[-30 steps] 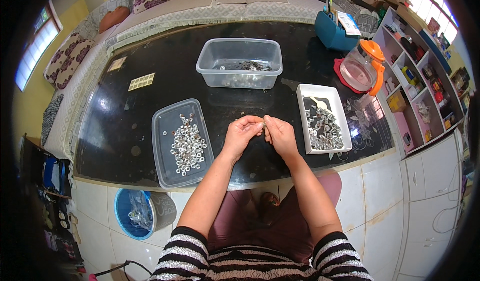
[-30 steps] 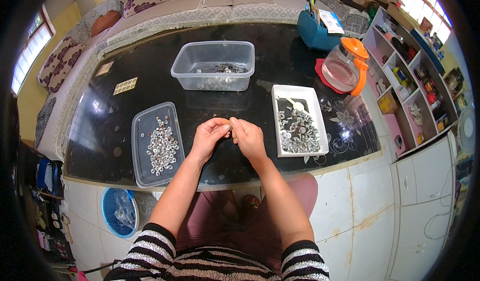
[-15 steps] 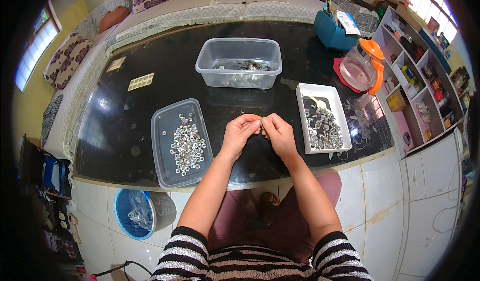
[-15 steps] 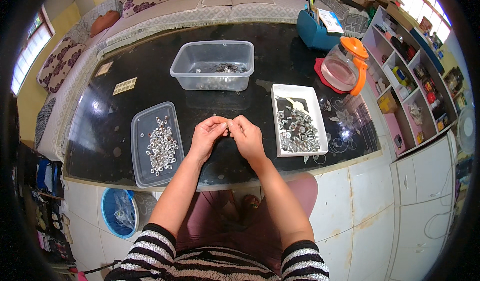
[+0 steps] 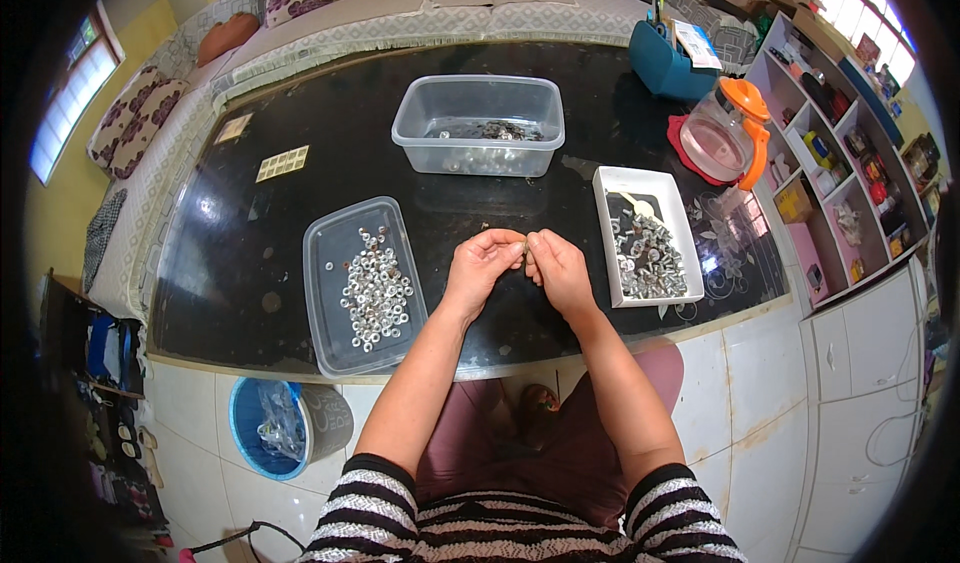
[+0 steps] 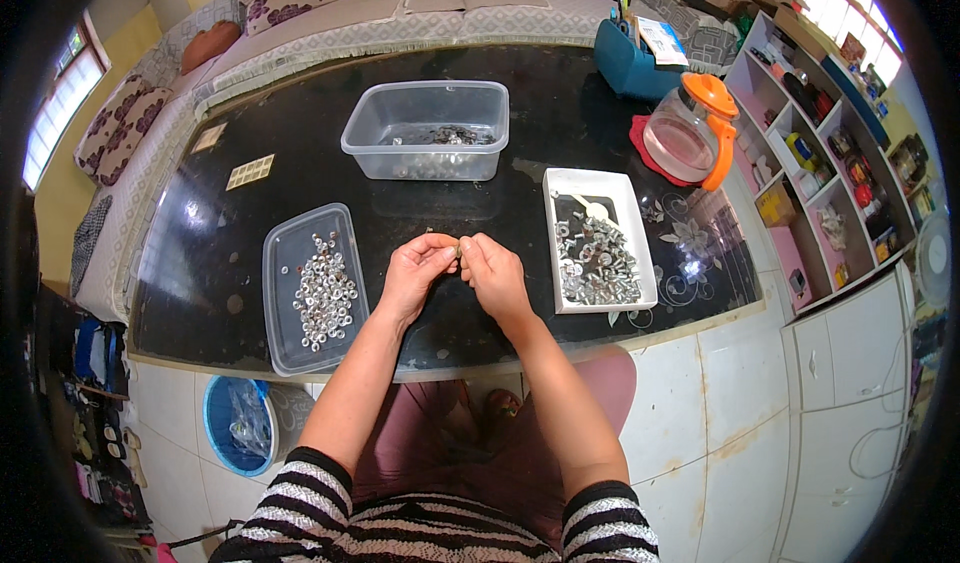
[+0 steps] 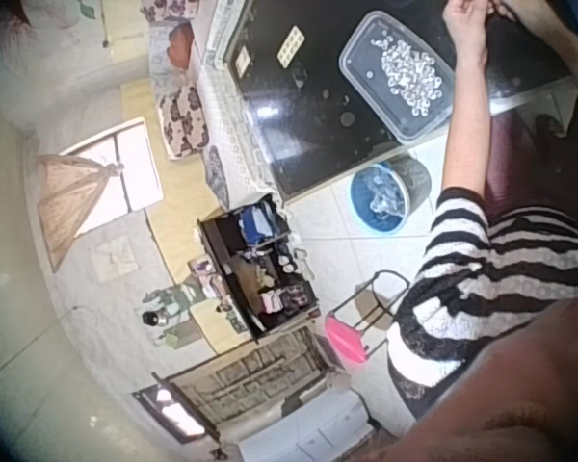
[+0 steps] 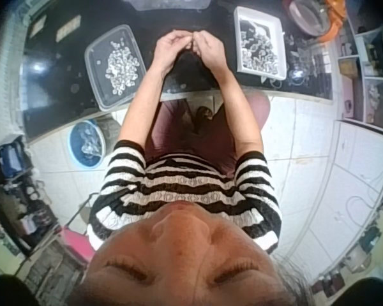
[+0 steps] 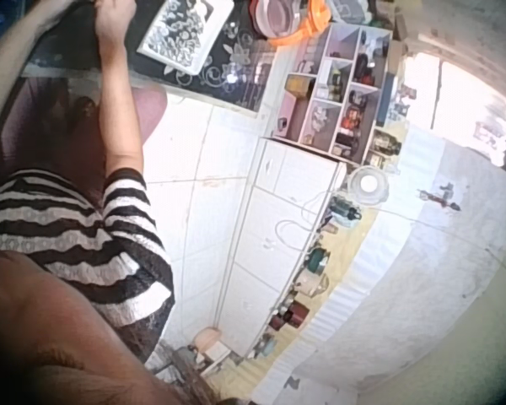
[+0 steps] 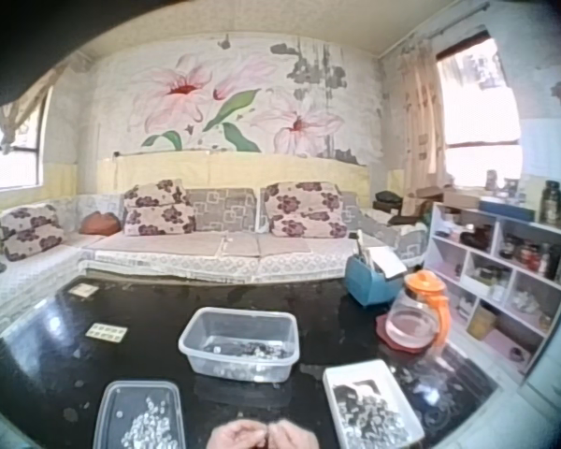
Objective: The person assembles small white and metal bead components by hand at a table, taking pieces from multiple containers and joining them together.
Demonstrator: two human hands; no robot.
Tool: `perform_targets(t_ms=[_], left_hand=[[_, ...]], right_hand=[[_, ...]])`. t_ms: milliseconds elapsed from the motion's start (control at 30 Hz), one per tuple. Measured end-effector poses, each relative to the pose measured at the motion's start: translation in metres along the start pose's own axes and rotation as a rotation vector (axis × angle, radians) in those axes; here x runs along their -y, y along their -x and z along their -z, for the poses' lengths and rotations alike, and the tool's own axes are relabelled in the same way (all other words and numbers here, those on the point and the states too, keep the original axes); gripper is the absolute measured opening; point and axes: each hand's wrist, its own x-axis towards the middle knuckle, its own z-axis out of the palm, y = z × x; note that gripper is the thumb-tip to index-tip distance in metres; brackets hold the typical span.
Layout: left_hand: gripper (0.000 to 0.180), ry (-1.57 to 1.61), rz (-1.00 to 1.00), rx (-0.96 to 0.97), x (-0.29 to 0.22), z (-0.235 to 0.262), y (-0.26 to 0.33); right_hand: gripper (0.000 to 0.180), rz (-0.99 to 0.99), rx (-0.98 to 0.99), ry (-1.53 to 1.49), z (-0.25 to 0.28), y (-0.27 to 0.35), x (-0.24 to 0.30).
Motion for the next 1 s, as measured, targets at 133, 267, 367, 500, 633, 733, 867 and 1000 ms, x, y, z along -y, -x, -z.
perform_targets(t_ms=[133,267,367,500,633,733,867,1000], left_hand=[[0.011,-0.016,-0.006,-0.003,-0.0011,-0.0016,0.0002],[0.011,-0.001,0.006,-0.024,-0.0007,-0.0004,-0.0004],[0.011,0.008,0.008,-0.011,-0.0001,-0.0003,-0.0004],[0.012,-0.005,-0.009,-0.015,0.001,0.0,-0.0005],[0.012,0.002,0.001,-0.017,0.0,-0.0001,-0.0007],[0.012,0.005,0.0,-0.02,0.0005,-0.0003,-0.0007],[0.012,-0.026,-0.023,-0.015,0.0014,0.0003,-0.0008],[0.013,-0.023,-0.016,-0.013,0.001,0.0004,-0.0006]], right_hand=[[0.031,-0.136,0.102,-0.143,0.0047,-0.002,-0.004],[0.033,0.039,0.004,-0.007,-0.0026,-0.0008,-0.0067],[0.032,0.0,-0.005,0.043,-0.0017,0.0004,0.0011],[0.03,-0.175,0.119,-0.108,0.0036,-0.0012,-0.0007],[0.032,-0.039,0.016,0.048,0.0004,-0.0008,-0.0012],[0.035,0.051,-0.045,0.108,-0.004,0.0007,0.0009],[0.037,-0.208,0.088,-0.068,0.0037,-0.0012,-0.001],[0.037,-0.178,0.078,-0.103,0.0036,-0.0018,-0.0017]])
